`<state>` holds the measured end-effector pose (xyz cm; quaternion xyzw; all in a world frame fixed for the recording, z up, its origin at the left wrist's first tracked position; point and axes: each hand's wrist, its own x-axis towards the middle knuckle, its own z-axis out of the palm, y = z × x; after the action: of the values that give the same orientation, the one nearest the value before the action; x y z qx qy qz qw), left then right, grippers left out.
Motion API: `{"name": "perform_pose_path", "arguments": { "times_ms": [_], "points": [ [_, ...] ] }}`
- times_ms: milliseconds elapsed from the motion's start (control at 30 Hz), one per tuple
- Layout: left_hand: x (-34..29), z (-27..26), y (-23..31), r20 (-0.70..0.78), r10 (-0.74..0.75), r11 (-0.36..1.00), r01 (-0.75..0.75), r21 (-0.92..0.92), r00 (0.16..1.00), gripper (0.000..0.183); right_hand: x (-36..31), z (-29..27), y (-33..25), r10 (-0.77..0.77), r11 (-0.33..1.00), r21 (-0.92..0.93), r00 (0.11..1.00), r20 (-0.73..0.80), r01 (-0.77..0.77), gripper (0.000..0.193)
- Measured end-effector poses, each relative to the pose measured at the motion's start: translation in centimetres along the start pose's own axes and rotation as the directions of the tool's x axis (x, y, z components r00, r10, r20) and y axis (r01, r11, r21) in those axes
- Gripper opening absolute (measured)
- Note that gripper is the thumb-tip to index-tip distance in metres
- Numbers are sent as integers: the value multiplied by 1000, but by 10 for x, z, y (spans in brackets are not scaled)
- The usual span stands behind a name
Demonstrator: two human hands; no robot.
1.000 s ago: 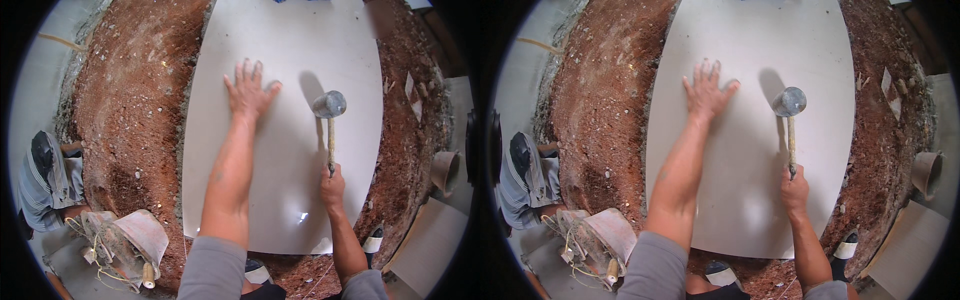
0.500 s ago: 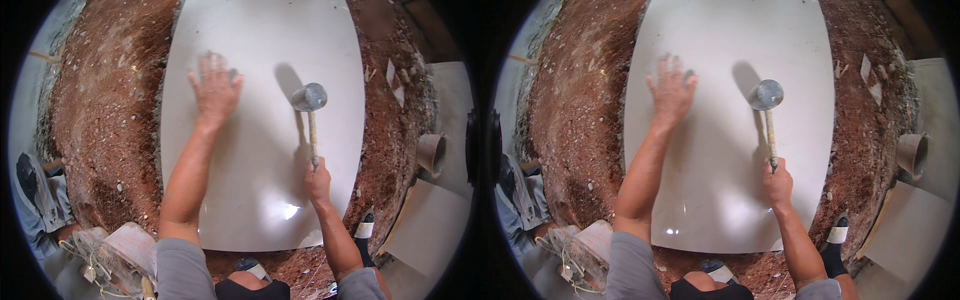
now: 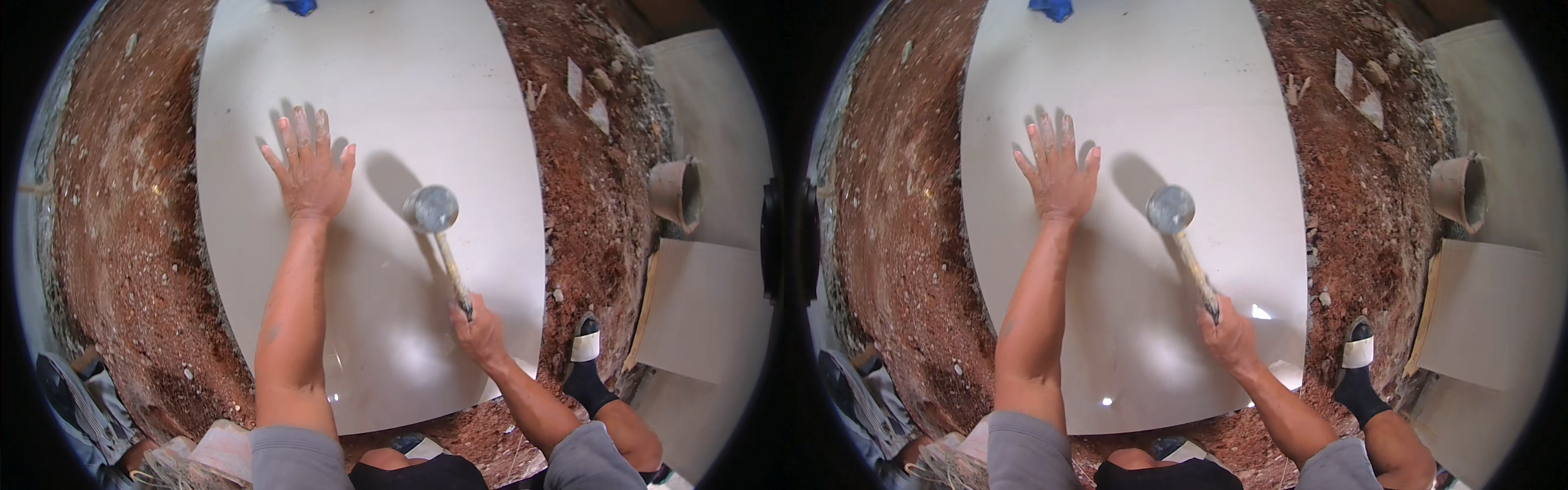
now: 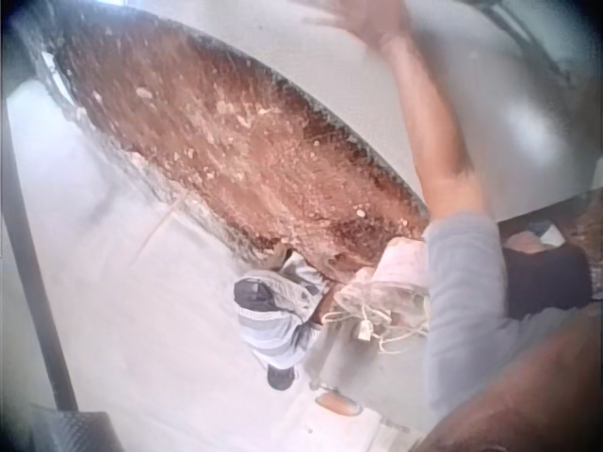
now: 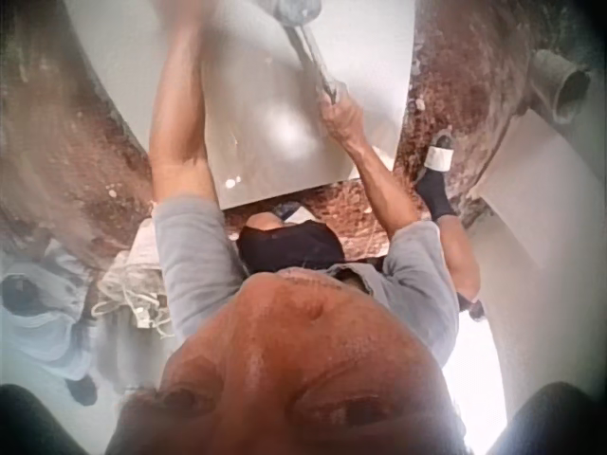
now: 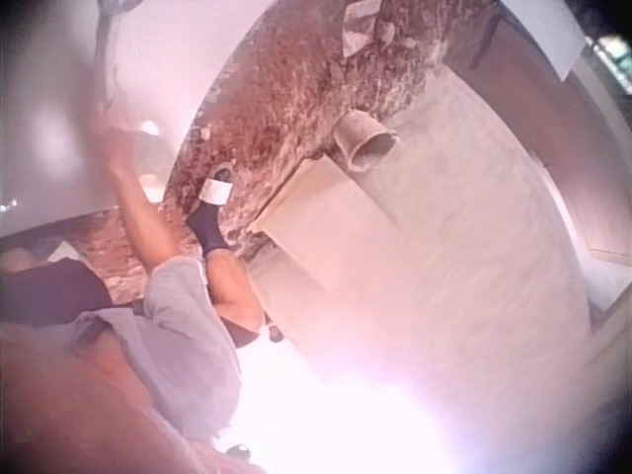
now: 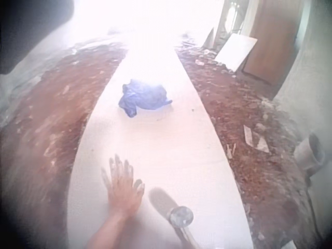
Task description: The person wipes a floor tile with a blue cloth, then places a large white tile onto a prepared cement bed. They use a rubber mallet to tap the tile into place and level it. The person then scoops cement from a bucket and spreads it on the floor with a trowel to prepare for the next tile.
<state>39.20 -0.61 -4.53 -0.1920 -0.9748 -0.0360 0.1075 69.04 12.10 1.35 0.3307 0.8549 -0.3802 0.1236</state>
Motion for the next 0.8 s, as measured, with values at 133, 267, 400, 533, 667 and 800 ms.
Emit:
{"name": "perform_pose_path", "arguments": {
  "times_ms": [133,267,400,533,667,800],
  "points": [
    [6,0,-5,240,140,990,-133,-42,961,62,-18,-4,0,-32,992,122,999,-21,34,38],
    [7,2,-4,209,120,993,-119,-18,971,61,-8,-4,-13,-34,983,180,998,-45,42,38],
    [6,3,-4,213,115,993,-120,10,970,61,16,0,-32,-57,989,135,997,-54,64,37],
    [7,5,-6,202,124,992,-129,13,972,60,32,3,-44,-54,993,105,997,-47,59,34],
    [6,6,-6,191,115,992,-123,32,975,59,32,1,-41,-17,996,90,1000,23,15,33],
    [8,7,-4,169,115,991,-125,52,979,58,5,-7,-20,-15,994,108,999,37,11,34]
  ]
}}
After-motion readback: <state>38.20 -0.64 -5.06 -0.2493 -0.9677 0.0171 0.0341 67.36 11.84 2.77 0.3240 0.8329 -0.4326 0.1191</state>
